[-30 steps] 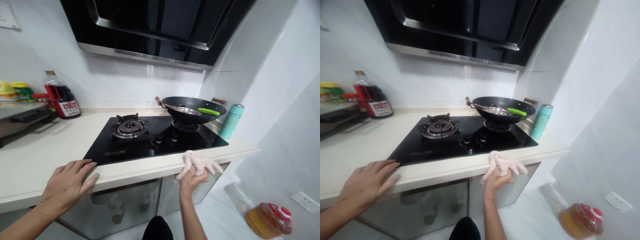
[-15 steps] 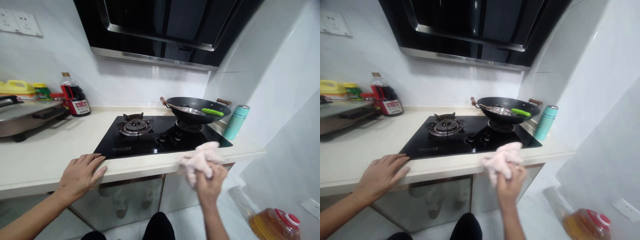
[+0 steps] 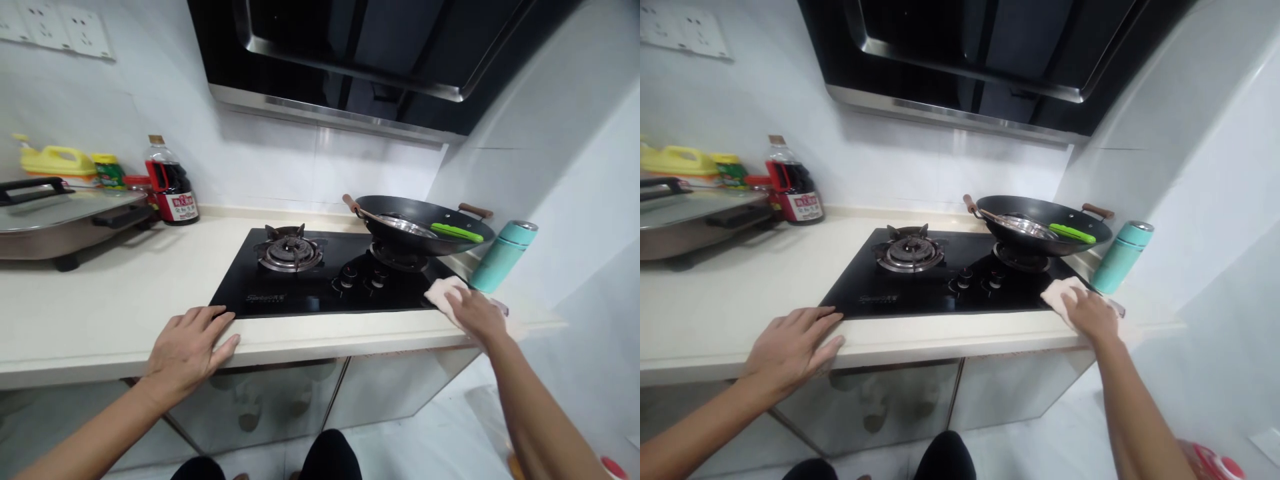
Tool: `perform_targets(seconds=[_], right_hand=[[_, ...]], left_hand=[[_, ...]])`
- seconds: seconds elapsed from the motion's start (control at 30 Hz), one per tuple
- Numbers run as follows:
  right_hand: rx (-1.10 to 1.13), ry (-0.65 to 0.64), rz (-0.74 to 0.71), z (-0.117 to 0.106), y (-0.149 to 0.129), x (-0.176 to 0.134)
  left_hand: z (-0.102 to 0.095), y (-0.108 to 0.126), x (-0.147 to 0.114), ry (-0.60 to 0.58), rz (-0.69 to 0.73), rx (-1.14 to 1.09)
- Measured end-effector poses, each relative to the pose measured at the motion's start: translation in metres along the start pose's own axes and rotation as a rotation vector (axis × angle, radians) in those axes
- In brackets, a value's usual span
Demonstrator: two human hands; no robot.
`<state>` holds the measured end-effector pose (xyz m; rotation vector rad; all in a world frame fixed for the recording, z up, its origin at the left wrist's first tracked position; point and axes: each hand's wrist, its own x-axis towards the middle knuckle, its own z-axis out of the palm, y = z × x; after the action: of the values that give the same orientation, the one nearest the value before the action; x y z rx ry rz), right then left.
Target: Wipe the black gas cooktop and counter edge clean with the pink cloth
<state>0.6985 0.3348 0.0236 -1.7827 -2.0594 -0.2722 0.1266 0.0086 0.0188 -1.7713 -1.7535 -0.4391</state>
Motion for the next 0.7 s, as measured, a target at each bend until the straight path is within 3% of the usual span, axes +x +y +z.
perform_targets(seconds=[0.23,0.47,0.57,0.63,0.7], right_hand=[[-0.060,0.039,-0.266,-0.008,-0.123,-0.060],[0.255,-0.056,-0.673,-0.041,-0.262,-0.115],[0.420,-0.099,-0.815,-0.049,-0.280,-0.132],[0.485,-0.144,-0.868,-0.049,-0.266,-0.132],[0.504,-0.169,-0.852,-0.043,-0.234,-0.123]], left_hand=[[0.001,0.002,0.000,0.052,0.037,0.037],[0.001,0.002,-0.001,0.083,0.054,0.021],[0.000,0.001,-0.002,0.098,0.046,-0.019],[0.000,-0.001,-0.003,0.115,0.058,-0.025],[0.001,-0.002,-0.004,0.136,0.072,-0.012]])
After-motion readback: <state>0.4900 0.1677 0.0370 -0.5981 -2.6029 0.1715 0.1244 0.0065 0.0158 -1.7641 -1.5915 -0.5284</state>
